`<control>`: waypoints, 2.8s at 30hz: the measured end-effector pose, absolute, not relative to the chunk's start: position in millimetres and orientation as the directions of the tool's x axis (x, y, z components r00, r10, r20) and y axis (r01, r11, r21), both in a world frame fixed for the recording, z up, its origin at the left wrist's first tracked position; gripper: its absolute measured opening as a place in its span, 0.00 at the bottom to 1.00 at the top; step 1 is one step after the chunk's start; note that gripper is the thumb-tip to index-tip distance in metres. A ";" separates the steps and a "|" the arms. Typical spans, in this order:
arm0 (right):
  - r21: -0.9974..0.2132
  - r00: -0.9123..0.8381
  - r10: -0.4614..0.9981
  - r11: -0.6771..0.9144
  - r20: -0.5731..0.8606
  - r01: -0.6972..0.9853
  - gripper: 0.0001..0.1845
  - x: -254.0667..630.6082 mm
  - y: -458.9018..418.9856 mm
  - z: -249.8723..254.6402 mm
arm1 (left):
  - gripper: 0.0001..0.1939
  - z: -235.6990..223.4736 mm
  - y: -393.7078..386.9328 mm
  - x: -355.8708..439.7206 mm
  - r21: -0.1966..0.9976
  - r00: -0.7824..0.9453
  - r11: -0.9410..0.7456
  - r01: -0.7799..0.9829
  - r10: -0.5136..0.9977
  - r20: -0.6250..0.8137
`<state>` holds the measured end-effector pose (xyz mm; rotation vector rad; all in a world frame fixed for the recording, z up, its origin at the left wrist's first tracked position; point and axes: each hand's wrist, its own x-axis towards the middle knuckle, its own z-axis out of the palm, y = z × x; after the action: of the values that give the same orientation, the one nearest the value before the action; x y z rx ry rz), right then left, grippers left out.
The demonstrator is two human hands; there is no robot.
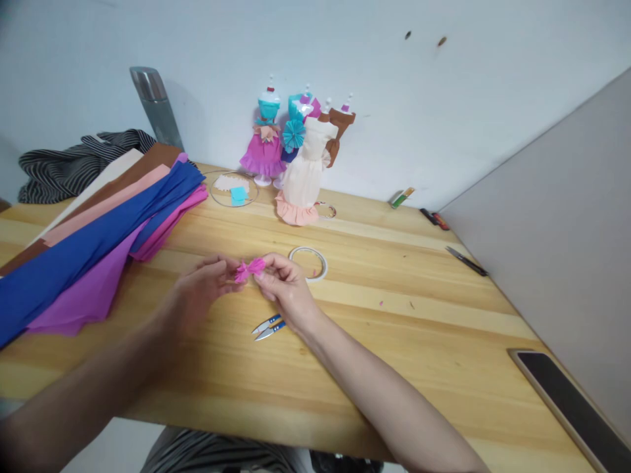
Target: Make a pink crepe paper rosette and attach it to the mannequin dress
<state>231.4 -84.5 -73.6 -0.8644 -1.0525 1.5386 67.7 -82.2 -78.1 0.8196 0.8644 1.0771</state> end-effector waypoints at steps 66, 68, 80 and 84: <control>-0.967 -0.177 0.951 0.254 0.253 -0.014 0.11 235.0 -88.4 -81.6 | 0.06 -81.5 -88.4 74.2 0.972 0.122 -0.175 -0.156 0.973 0.195; -0.943 -0.198 0.928 0.331 0.317 0.042 0.08 233.3 -89.9 -77.8 | 0.06 -80.9 -88.7 75.3 0.973 0.149 -0.147 -0.179 0.973 0.174; -0.970 -0.153 0.965 0.227 0.212 0.090 0.13 226.9 -91.9 -82.9 | 0.07 -78.8 -88.8 78.9 0.883 0.057 -0.439 0.164 0.898 0.436; -0.992 -0.197 0.972 0.128 0.127 -0.009 0.12 228.8 -91.5 -81.3 | 0.07 -81.1 -87.9 76.6 0.780 0.041 -0.534 0.327 0.832 0.553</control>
<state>228.8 -91.5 -81.3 -1.0156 -1.4142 1.2524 76.6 -87.9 -81.1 1.8800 1.1658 1.5054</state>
